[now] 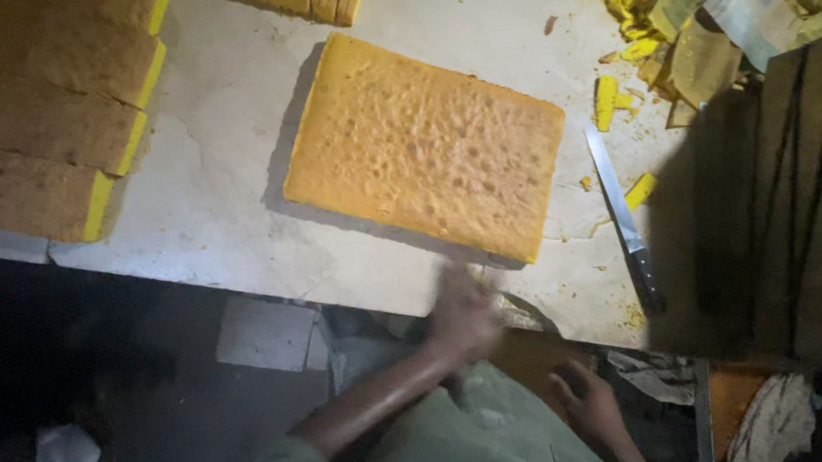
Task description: The person removes a newspaper from a yellow block, flips the block, and uses a knife to cut it into smaller rectangular pieces. The cut pieces are stacked on the table.
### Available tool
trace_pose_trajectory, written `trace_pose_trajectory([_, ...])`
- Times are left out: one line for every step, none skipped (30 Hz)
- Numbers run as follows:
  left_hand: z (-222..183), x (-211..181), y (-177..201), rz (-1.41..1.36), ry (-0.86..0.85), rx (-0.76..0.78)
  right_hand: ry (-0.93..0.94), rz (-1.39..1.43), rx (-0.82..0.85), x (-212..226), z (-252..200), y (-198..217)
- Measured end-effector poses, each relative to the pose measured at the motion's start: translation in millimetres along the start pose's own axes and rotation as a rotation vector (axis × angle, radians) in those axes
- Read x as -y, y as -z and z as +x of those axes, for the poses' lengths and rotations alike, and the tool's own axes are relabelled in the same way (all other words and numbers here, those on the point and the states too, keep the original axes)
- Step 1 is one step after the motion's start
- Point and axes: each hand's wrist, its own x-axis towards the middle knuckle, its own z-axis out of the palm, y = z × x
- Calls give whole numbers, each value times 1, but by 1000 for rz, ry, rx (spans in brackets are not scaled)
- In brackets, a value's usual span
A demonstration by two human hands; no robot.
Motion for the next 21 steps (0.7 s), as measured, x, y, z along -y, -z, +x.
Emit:
trace_pose_trajectory([1,-22,-2,-171,-77,200,81,-30,56,7,9,-5])
trace_pose_trajectory([6,-32,2,-234,-200,247,162,-62,113,16,18,-7])
trace_pose_trajectory([9,-36,10,-297,-316,297,298,-18,150,28,26,-11])
trace_pose_trajectory([10,-39,17,-361,-432,347,434,25,185,42,35,-13])
trace_pose_trajectory([13,-34,26,-248,-336,346,394,-72,184,56,45,-14])
trace_pose_trajectory([16,-20,38,-135,-239,344,354,-169,181,72,54,-16])
trace_pose_trajectory([17,-3,52,-22,-135,341,315,-266,184,92,63,-19])
trace_pose_trajectory([15,19,68,-117,-90,130,334,-245,122,115,72,-24])
trace_pose_trajectory([7,43,83,-216,-44,-78,344,-228,67,136,75,-29])
trace_pose_trajectory([2,66,99,-276,-143,-317,354,-210,12,158,76,-36])
trace_pose_trajectory([-6,87,114,-134,-79,-391,522,-216,56,185,84,-41])
trace_pose_trajectory([-15,106,129,8,-14,-463,689,-223,100,213,92,-47])
trace_pose_trajectory([-26,123,143,-57,68,-515,859,-377,72,239,97,-56])
trace_pose_trajectory([-33,137,156,-124,151,-564,1027,-534,43,267,105,-67])
trace_pose_trajectory([-40,148,169,-119,202,-573,1121,-544,38,290,110,-78])
trace_pose_trajectory([-42,158,182,-114,253,-581,1215,-555,32,311,117,-90])
trace_pose_trajectory([-41,167,193,-93,242,-576,1134,-636,121,328,125,-100])
trace_pose_trajectory([-38,175,206,-72,231,-570,1049,-713,210,341,136,-111])
trace_pose_trajectory([-27,185,220,-52,216,-562,957,-784,298,353,154,-120])
trace_pose_trajectory([-14,196,233,-35,214,-536,1007,-760,222,360,180,-120])
trace_pose_trajectory([-4,205,244,-18,214,-507,1054,-733,150,361,207,-115])
